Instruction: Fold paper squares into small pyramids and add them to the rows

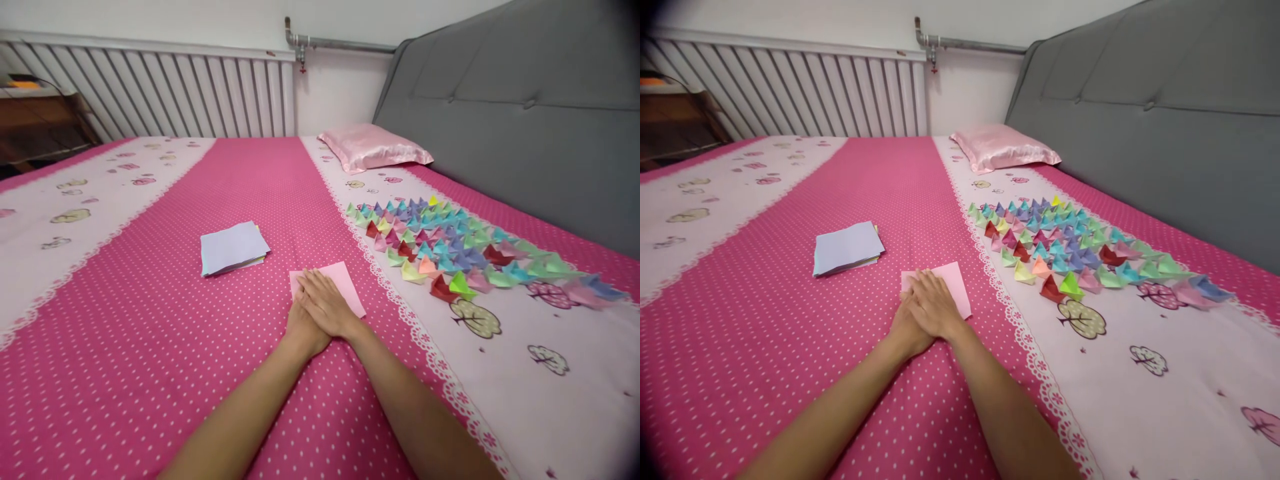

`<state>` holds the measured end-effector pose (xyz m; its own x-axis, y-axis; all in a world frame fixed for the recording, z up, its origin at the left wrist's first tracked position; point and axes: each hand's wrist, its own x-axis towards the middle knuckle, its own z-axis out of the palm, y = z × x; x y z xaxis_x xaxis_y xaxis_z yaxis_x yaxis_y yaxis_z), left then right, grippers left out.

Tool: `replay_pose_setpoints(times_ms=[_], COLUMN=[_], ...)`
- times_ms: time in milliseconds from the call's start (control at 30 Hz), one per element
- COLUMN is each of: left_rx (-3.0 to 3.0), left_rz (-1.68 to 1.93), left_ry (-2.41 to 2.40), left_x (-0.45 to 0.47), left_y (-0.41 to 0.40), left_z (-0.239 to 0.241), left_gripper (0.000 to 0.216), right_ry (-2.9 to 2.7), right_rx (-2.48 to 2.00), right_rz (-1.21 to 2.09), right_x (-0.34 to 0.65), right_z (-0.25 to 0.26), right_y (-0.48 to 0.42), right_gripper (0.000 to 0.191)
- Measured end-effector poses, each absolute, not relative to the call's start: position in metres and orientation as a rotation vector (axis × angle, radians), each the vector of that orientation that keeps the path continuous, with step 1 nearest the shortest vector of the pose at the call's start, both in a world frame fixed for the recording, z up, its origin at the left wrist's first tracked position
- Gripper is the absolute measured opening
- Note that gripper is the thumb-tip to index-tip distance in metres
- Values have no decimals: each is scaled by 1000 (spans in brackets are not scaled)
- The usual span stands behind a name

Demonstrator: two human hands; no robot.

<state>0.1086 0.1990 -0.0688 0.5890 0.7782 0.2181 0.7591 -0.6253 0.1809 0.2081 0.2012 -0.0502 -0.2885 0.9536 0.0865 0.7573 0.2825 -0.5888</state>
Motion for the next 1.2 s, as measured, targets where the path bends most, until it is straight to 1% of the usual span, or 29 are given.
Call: replay_pose_setpoints(times_ms=[133, 300, 433, 500, 600, 700, 767, 867, 933, 1067, 1200], left_rx=[2685, 2617, 2528, 2457, 2329, 2243, 2174, 2003, 1854, 1485, 1206], left_rz=[340, 311, 366, 434, 564, 667, 711, 782, 890, 1164, 1224], left_ry=[1380, 1585, 1754, 1829, 1904, 1838, 1760, 1649, 1541, 1278, 1201], left_x=[108, 101, 89, 83, 77, 75, 76, 77, 76, 69, 55], left_y=[199, 197, 192, 191, 193, 197, 198, 200, 203, 211, 216], left_z=[-56, -55, -56, -54, -44, -36, -34, -38, -42, -42, -24], left_gripper=[64, 73, 89, 90, 79, 64, 59, 61, 57, 35, 24], right_ry=[-2104, -2045, -1897, -1807, -1672, -1536, -1395, -1194, -1131, -1087, -978], right_rx=[-1663, -1878, -2062, -2099, -2084, -1983, -1865, -1718, -1680, -1569, -1220], right_rz=[603, 531, 446, 401, 345, 352, 455, 640, 721, 902, 1249], right_x=[216, 225, 236, 240, 244, 249, 253, 259, 261, 263, 267], right_z=[-50, -51, -56, -57, -56, -54, -53, -53, -51, -37, -13], right_y=[204, 202, 204, 207, 212, 218, 222, 225, 225, 217, 204], right_gripper=[62, 64, 69, 73, 73, 69, 67, 67, 66, 61, 51])
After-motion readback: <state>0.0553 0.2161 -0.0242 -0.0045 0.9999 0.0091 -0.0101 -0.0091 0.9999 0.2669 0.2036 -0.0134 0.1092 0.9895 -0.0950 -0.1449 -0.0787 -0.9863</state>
